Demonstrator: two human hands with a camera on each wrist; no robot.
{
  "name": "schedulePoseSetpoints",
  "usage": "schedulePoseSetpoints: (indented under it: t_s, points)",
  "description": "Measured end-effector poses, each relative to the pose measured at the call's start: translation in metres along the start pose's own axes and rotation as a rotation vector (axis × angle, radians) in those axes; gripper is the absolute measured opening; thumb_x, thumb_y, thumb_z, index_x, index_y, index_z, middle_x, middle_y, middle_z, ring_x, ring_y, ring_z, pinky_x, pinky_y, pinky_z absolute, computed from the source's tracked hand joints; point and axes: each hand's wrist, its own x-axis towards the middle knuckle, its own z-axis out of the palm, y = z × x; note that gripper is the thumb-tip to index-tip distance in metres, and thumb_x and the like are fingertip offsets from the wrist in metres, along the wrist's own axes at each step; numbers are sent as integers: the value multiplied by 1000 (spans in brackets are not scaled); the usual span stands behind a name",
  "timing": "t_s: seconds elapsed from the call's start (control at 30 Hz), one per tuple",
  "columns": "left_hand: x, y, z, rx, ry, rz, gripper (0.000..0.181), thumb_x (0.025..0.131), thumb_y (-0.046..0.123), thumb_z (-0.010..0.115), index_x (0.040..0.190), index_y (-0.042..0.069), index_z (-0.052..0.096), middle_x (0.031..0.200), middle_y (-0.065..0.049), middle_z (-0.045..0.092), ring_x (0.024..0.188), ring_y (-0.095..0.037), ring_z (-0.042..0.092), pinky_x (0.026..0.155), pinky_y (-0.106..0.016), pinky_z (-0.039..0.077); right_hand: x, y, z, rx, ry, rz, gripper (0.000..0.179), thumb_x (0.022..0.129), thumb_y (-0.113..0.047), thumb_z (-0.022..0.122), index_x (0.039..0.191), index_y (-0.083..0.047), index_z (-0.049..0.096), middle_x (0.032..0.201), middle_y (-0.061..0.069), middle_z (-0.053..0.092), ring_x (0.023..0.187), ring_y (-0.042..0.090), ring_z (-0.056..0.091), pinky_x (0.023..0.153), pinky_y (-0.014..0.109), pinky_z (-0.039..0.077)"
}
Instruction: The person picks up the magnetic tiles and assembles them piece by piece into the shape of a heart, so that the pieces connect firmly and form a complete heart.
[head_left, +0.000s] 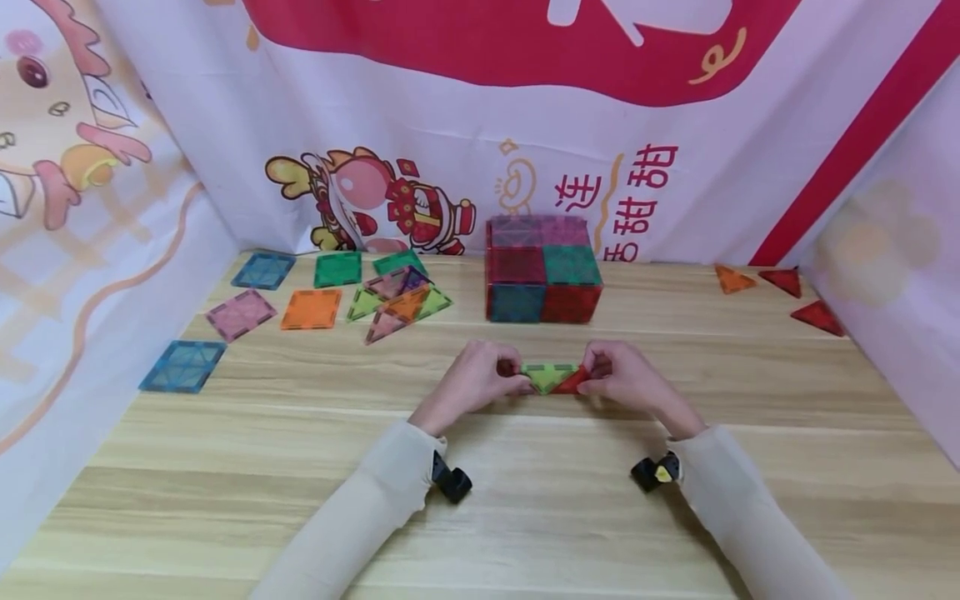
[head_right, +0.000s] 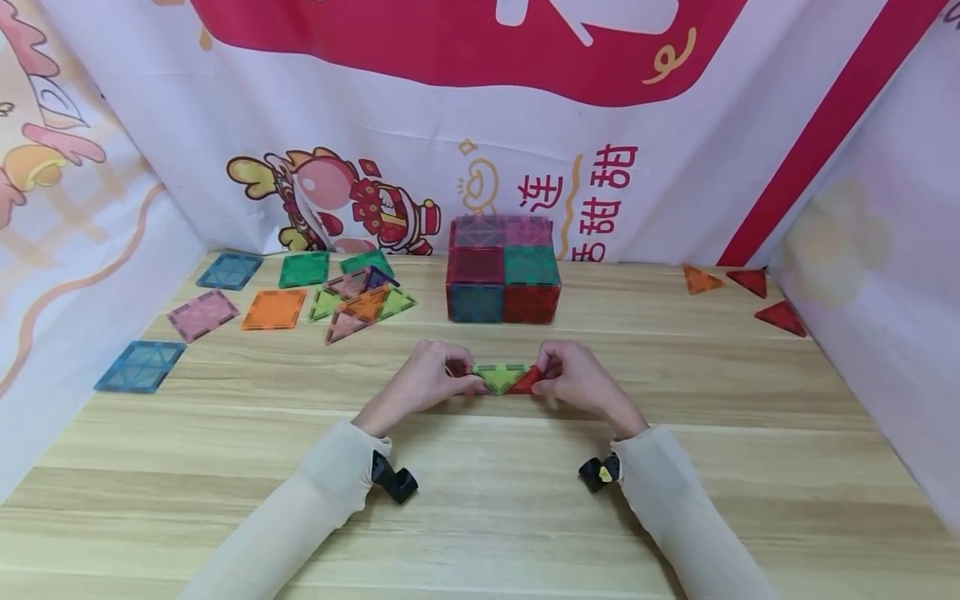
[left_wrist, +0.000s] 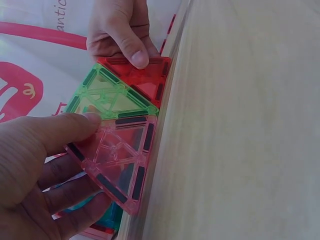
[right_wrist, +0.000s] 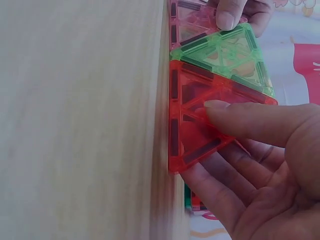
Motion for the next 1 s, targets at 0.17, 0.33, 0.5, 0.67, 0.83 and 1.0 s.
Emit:
schedulePoseSetpoints:
  t_s: [0.17,0.33,0.5,0.67,0.83,1.0]
  points:
    - [1,0,2,19,-2,22,15,82,20,74,73,13,64,68,5,61,62,-7,47,58,-19,38,-1,0,0,9,9,-19,20,76,5,73,78,1,53,81,10,65,74,13,60,68,21,49]
    - [2,0,4,48,4,44,18,83,20,74,70,14,63,66,5,58,60,-6,44,56,-19,36,-1,2,0,9,21,-17,20,76,6,73,79,1,54,81,11,66,76,14,60,69,22,49]
    - [0,0,5,62,13,45,23,82,21,75,66,15,60,62,6,55,59,-6,42,55,-19,34,-1,3,2,8,27,-23,18,75,6,73,79,1,56,81,12,67,77,14,61,70,22,49]
    - [-2,1,3,67,9,31,22,82,20,75,67,14,61,64,5,57,60,-7,44,55,-19,35,0,2,4,-23,37,-21,16,76,4,73,80,-1,58,82,11,68,77,14,60,72,26,49]
    - [-4,2,1,74,8,25,21,82,21,75,67,15,62,65,5,57,61,-7,45,56,-20,35,0,2,4,-48,40,-20,15,77,2,74,83,-1,60,83,10,68,79,15,61,74,29,49]
    - [-7,0,-1,97,22,22,23,81,22,76,65,15,61,63,6,55,60,-7,44,55,-20,35,0,0,5,-34,21,-11,14,77,3,72,87,-1,63,85,11,68,82,16,62,75,28,51]
